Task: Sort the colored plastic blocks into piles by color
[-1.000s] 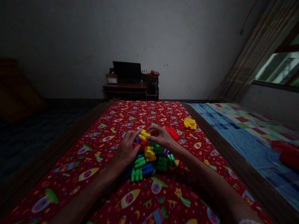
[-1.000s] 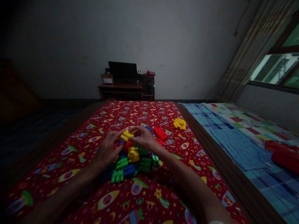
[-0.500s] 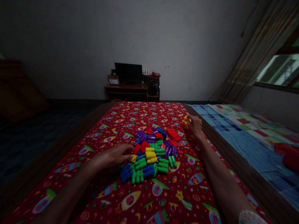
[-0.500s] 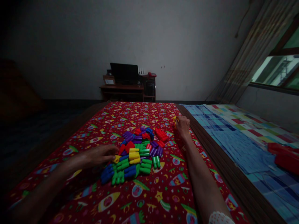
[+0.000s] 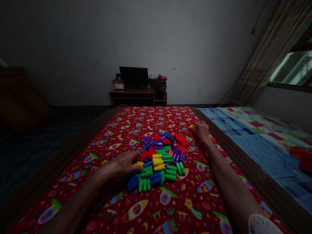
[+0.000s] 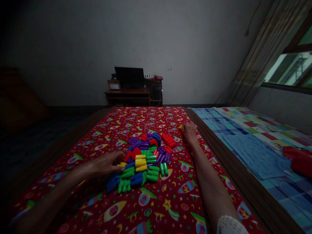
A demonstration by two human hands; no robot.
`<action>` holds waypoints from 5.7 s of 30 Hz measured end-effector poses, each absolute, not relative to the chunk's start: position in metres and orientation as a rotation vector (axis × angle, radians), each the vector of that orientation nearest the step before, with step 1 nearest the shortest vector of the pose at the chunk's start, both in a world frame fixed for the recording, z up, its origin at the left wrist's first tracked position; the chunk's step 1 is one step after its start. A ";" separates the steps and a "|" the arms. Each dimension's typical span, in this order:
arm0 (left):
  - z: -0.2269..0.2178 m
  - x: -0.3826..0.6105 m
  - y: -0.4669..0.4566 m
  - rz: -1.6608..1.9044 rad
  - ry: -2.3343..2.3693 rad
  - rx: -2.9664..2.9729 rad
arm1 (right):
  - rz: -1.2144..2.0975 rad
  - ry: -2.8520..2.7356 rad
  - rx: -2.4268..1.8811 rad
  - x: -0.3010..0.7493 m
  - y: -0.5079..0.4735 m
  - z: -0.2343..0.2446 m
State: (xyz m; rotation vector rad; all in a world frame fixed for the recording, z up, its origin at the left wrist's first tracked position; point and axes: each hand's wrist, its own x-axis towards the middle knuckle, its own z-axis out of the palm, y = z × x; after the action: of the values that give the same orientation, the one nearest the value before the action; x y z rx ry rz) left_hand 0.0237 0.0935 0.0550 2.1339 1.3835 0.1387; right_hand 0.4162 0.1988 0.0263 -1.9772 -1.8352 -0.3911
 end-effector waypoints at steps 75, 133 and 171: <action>0.040 0.067 0.083 0.916 1.251 2.343 | 0.148 -2.356 -1.798 0.357 0.148 0.111; 0.038 0.078 0.072 0.993 1.237 2.255 | 0.184 -2.130 -1.605 0.358 0.162 0.098; 0.013 0.036 0.111 1.331 1.603 2.156 | 0.118 -1.945 -1.536 0.369 0.195 0.042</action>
State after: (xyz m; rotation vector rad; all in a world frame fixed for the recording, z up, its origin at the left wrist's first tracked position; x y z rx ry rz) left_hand 0.0359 0.1107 0.0133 2.1564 1.6032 1.3314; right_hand 0.3686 0.1948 0.0417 -1.5356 -1.9454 0.1177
